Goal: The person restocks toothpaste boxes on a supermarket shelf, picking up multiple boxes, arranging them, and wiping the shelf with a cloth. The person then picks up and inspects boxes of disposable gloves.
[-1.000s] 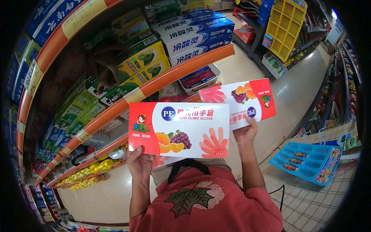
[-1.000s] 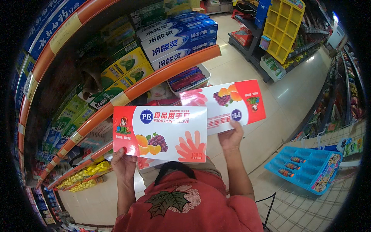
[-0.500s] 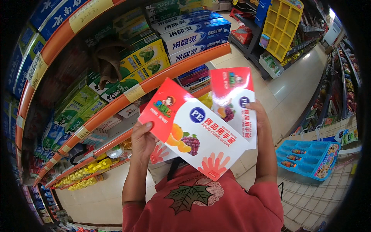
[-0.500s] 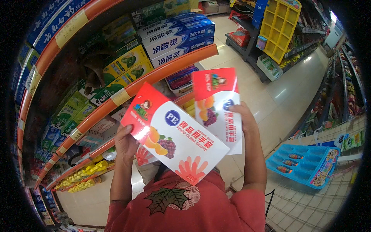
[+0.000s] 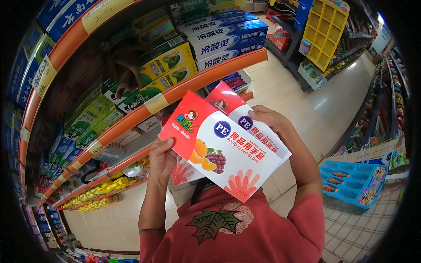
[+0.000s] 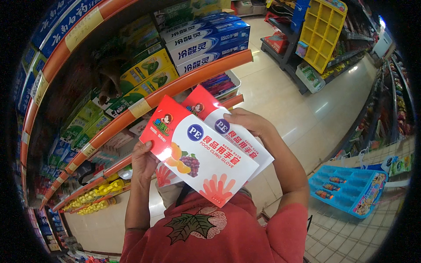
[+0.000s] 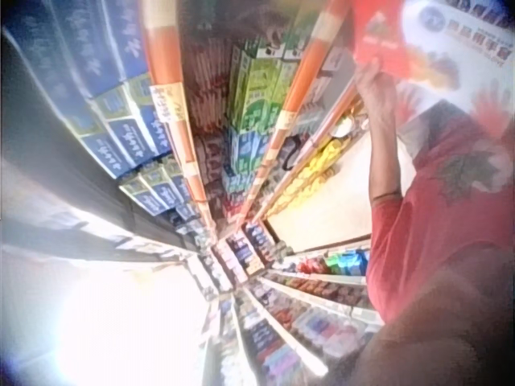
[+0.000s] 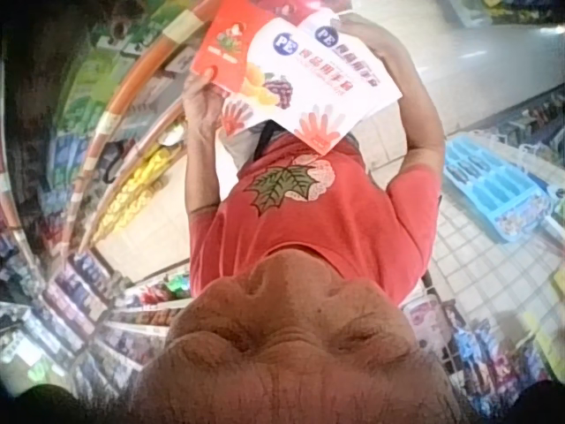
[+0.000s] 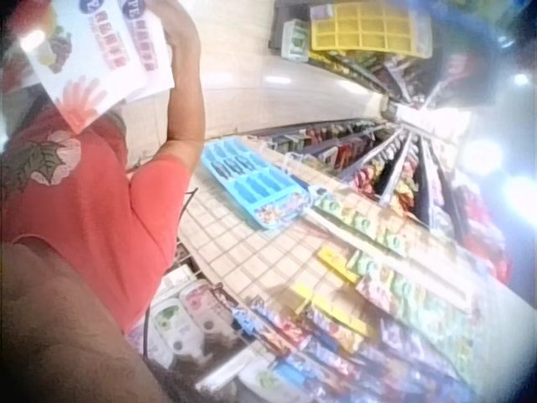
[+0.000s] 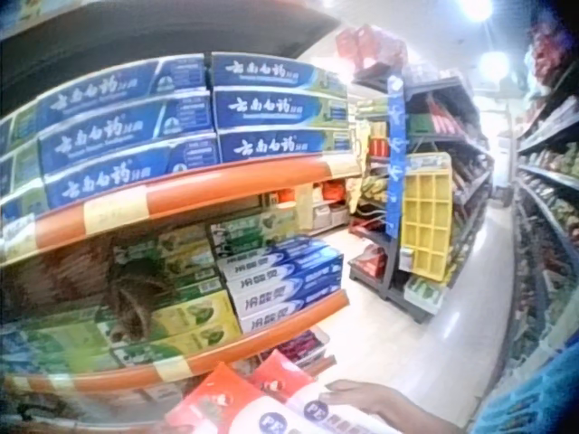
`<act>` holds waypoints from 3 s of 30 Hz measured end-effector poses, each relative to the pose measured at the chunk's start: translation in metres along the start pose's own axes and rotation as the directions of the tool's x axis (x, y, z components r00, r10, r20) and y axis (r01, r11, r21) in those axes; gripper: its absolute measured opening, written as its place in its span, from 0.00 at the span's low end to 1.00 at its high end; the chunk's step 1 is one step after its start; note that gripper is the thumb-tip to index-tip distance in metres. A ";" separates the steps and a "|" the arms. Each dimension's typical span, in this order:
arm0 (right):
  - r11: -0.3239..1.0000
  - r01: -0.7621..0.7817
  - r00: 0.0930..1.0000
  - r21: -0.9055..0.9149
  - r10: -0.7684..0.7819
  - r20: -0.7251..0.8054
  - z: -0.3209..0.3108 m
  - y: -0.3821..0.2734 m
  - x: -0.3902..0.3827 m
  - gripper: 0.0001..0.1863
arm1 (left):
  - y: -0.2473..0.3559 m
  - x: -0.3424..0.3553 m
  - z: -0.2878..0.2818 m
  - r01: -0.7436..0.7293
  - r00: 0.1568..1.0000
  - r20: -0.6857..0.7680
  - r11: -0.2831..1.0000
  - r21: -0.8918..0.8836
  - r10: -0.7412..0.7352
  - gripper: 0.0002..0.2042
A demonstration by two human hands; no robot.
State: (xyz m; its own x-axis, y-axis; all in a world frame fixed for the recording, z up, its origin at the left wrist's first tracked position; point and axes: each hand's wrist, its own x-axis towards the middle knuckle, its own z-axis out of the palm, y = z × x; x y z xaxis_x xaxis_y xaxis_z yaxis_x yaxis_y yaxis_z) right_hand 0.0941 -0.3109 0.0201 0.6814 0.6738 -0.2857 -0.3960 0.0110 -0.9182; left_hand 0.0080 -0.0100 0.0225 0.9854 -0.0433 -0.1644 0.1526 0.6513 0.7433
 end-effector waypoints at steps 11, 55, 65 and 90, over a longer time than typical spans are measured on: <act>0.967 -0.173 0.976 0.186 0.142 0.166 0.023 0.009 0.018 0.30 | -0.005 -0.004 0.017 0.018 0.995 -0.103 0.965 0.261 0.009 0.14; 0.388 0.628 0.746 0.675 -0.547 -0.379 0.036 0.165 0.039 0.25 | -0.045 -0.041 0.018 0.234 0.967 -0.094 0.972 -0.024 -0.235 0.18; 0.418 0.590 0.794 0.690 -0.455 -0.403 0.083 0.098 0.022 0.24 | -0.056 -0.045 0.021 0.365 0.931 -0.017 0.930 0.036 -0.365 0.23; 0.303 0.506 0.831 0.807 -0.423 -0.362 0.025 0.149 -0.008 0.26 | -0.056 -0.085 -0.055 0.322 0.883 -0.465 0.801 0.504 -0.063 0.31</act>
State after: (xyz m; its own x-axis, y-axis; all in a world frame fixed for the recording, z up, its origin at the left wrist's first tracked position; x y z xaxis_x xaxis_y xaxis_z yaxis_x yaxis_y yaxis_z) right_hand 0.0144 -0.2961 -0.1081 0.9563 0.2877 0.0516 -0.2722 0.9409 -0.2015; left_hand -0.0882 -0.0013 -0.0404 0.8258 0.2728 -0.4937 0.4779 0.1266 0.8693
